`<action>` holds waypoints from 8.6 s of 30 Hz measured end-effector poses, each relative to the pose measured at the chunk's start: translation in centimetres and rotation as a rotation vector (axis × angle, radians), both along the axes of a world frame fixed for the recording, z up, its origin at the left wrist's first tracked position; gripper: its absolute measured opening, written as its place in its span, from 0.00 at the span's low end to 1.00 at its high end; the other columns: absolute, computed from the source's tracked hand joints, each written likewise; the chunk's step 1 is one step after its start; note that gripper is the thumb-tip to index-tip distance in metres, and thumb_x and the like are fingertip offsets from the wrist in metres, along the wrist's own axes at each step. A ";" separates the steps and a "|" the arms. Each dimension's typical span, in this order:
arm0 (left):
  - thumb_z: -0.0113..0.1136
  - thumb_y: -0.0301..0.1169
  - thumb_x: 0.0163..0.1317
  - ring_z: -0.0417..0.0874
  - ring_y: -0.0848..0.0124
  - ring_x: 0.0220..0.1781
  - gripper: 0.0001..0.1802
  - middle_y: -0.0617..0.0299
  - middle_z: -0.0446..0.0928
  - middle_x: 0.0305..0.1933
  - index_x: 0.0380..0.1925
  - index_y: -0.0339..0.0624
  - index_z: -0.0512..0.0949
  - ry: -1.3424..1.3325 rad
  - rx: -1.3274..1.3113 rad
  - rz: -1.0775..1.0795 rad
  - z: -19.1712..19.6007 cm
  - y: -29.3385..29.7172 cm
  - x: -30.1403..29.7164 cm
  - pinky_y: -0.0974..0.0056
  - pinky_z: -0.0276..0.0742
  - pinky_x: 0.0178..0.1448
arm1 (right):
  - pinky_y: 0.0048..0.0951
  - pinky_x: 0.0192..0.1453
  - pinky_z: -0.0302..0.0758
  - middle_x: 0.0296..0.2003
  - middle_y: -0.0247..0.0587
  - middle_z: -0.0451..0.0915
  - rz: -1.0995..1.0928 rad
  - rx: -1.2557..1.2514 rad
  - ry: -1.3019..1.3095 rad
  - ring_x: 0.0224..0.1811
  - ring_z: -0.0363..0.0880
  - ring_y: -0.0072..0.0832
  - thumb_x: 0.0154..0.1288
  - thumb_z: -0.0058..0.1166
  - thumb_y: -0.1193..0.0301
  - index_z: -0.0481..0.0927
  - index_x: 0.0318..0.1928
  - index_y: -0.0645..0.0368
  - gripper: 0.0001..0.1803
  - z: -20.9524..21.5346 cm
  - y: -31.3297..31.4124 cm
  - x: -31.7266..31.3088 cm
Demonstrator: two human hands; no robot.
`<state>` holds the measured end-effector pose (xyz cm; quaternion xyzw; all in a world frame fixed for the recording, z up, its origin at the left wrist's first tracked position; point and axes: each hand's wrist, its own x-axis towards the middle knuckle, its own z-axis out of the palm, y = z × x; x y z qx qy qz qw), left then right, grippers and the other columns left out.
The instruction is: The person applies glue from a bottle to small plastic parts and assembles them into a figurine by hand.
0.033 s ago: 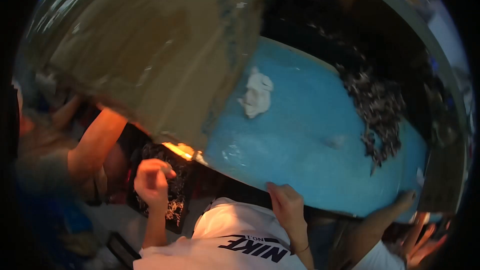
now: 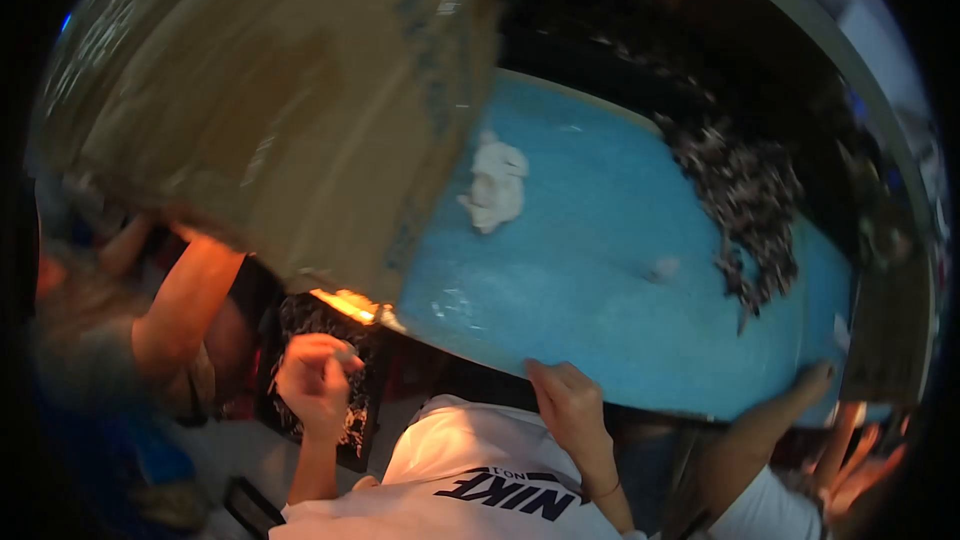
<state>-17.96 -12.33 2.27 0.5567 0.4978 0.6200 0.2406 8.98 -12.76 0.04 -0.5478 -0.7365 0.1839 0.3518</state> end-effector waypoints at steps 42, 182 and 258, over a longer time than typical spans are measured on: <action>0.55 0.20 0.55 0.78 0.66 0.46 0.28 0.51 0.70 0.51 0.57 0.35 0.63 -0.121 -0.578 -1.089 -1.6 3.7 24.6 0.68 0.76 0.44 | 0.35 0.44 0.71 0.41 0.45 0.77 -0.601 0.211 0.157 0.42 0.74 0.41 0.42 0.60 0.83 0.73 0.49 0.61 0.27 1.3 -1.0 12.6; 0.55 0.12 0.46 0.81 0.67 0.34 0.21 0.50 0.72 0.40 0.44 0.26 0.74 0.230 -0.025 -0.554 -1.2 5.6 18.5 0.70 0.79 0.36 | 0.20 0.13 0.55 0.10 0.34 0.68 -0.315 0.449 0.276 0.07 0.59 0.20 0.46 0.61 0.59 0.67 0.23 0.64 0.22 6.1 -0.8 7.8; 0.62 0.18 0.48 0.78 0.70 0.37 0.16 0.52 0.76 0.37 0.40 0.27 0.77 0.096 -0.235 -0.567 0.0 4.9 18.7 0.71 0.72 0.39 | 0.22 0.13 0.64 0.11 0.36 0.72 -0.263 0.433 0.395 0.08 0.67 0.26 0.44 0.66 0.63 0.73 0.30 0.63 0.19 6.2 -1.4 8.9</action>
